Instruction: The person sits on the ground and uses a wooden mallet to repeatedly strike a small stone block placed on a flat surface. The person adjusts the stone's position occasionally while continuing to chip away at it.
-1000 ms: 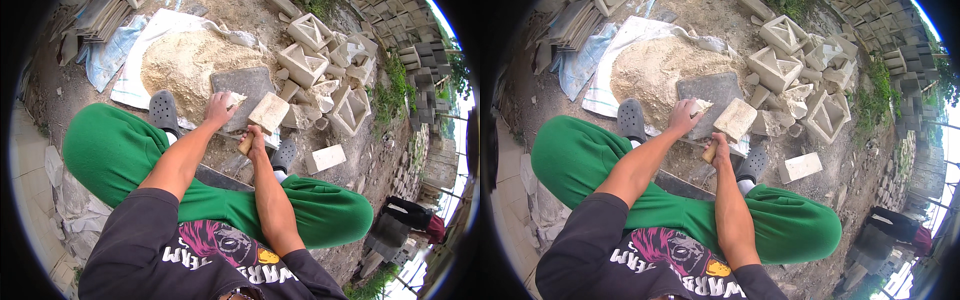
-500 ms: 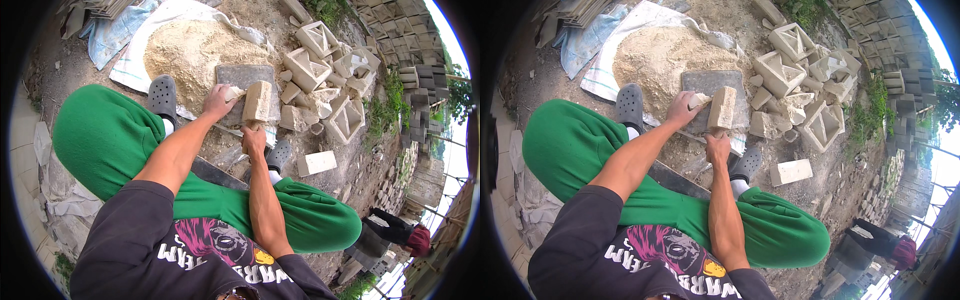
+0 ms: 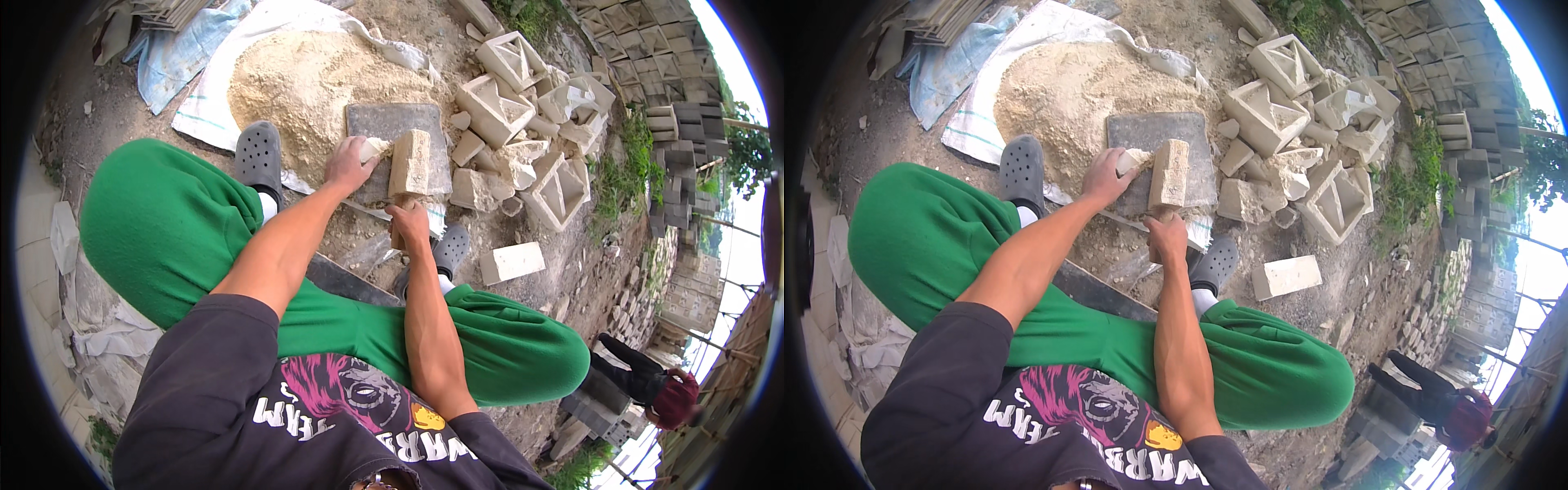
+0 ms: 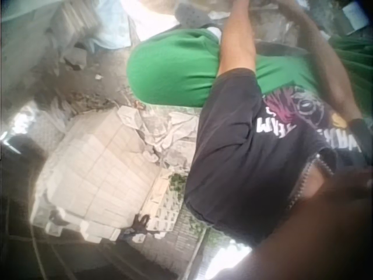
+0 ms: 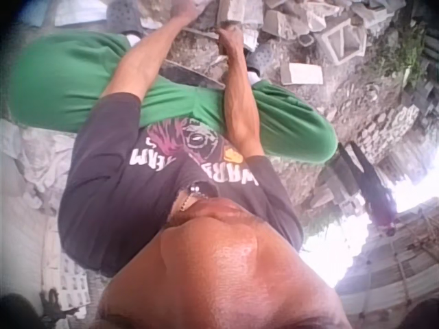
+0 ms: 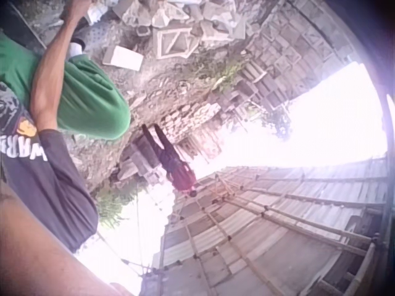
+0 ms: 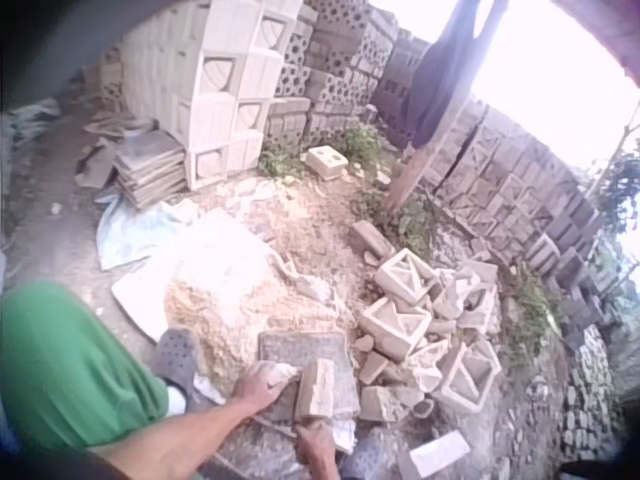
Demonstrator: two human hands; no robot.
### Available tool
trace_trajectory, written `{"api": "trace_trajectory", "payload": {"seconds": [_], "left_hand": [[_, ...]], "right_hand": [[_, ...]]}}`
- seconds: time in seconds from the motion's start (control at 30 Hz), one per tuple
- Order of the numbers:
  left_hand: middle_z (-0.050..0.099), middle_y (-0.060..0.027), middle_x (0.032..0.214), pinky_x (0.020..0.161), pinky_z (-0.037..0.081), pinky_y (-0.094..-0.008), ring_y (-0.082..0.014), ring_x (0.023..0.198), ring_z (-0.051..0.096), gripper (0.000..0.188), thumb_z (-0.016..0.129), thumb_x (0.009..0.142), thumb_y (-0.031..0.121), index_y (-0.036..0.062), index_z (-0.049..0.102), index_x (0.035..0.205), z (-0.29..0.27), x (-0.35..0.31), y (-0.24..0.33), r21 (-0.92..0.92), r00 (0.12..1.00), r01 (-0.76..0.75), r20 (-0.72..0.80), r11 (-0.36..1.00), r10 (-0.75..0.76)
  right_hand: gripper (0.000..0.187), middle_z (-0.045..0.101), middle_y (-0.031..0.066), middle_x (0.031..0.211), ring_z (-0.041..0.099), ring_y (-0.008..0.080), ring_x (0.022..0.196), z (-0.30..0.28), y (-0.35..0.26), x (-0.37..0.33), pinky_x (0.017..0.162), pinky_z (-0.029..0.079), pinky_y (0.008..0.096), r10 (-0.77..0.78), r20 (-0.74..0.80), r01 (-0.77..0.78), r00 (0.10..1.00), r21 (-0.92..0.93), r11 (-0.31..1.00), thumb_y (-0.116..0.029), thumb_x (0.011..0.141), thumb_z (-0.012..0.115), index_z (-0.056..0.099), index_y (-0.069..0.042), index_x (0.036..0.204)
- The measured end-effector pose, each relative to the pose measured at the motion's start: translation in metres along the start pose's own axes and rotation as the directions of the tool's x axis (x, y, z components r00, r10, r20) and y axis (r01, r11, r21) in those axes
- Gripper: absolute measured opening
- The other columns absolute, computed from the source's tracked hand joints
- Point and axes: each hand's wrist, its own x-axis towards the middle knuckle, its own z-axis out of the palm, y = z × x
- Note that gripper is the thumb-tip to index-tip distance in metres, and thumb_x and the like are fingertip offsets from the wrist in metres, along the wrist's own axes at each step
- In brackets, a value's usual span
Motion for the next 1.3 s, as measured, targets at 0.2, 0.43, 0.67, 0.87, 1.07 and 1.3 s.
{"api": "trace_trajectory", "payload": {"seconds": [0.2,0.43,0.67,0.87,1.07,1.3], "left_hand": [[0.057,-0.0136,0.131,0.104,0.043,-0.0429,-0.0323,0.125,0.051,0.058,0.071,0.086,0.039,0.0065,0.055,0.131,-0.007,-0.003,-0.004,-0.015,0.999,0.012,0.03,1.0,-0.012],[0.057,-0.0132,0.13,0.104,0.042,-0.0421,-0.0323,0.124,0.052,0.057,0.071,0.086,0.038,0.0057,0.056,0.13,0.005,-0.003,-0.007,-0.005,0.999,0.018,-0.031,1.0,-0.018],[0.058,-0.0126,0.131,0.106,0.042,-0.0414,-0.0321,0.124,0.053,0.056,0.071,0.085,0.037,0.0065,0.059,0.13,-0.002,0.0,-0.005,-0.044,0.998,0.017,0.053,0.999,-0.014],[0.055,-0.014,0.14,0.108,0.042,-0.0406,-0.0323,0.129,0.051,0.059,0.072,0.084,0.036,0.0062,0.059,0.133,-0.005,-0.002,-0.012,-0.014,0.998,0.002,0.06,1.0,-0.001],[0.054,-0.0153,0.137,0.107,0.042,-0.0403,-0.0322,0.125,0.053,0.061,0.074,0.083,0.035,0.007,0.059,0.135,-0.012,0.004,-0.002,-0.032,0.991,0.05,0.125,0.998,-0.046],[0.053,-0.0146,0.127,0.1,0.047,-0.0392,-0.0323,0.114,0.058,0.058,0.075,0.081,0.024,0.0077,0.059,0.134,-0.015,0.014,-0.001,-0.129,0.977,0.115,0.197,0.985,-0.088]], "right_hand": [[0.046,0.065,0.0127,0.085,0.066,0.0192,0.064,-0.055,-0.084,-0.034,0.054,0.057,0.0325,0.04,0.162,-0.076,0.986,0.22,0.973,-0.007,0.08,0.072,0.052,0.007,0.119],[0.044,0.07,0.0202,0.102,0.072,0.0214,0.091,-0.102,-0.171,-0.028,0.072,0.059,0.0326,-0.163,-0.238,0.148,0.958,-0.08,0.986,-0.013,0.075,0.074,0.061,0.009,0.111],[0.04,0.071,0.0094,0.096,0.068,0.0184,0.087,-0.075,-0.158,0.079,0.082,0.053,0.033,-0.633,-0.391,0.695,0.668,0.024,0.718,-0.024,0.077,0.083,0.067,0.002,0.102],[0.022,0.07,0.0061,0.082,0.068,0.0145,0.073,-0.055,-0.147,0.093,0.072,0.054,0.028,-0.596,-0.355,0.694,0.72,0.391,0.605,-0.015,0.08,0.08,0.065,-0.001,0.087],[0.022,0.067,0.0074,0.071,0.066,0.0157,0.063,-0.053,-0.169,0.098,0.062,0.052,0.029,-0.613,-0.379,0.72,0.693,0.386,0.576,-0.017,0.085,0.079,0.065,0.0,0.083],[0.014,0.064,0.0053,0.068,0.062,0.0132,0.057,-0.061,-0.224,0.045,0.056,0.051,0.0276,-0.669,-0.433,0.787,0.604,0.458,0.414,-0.009,0.082,0.074,0.064,-0.001,0.076]]}}
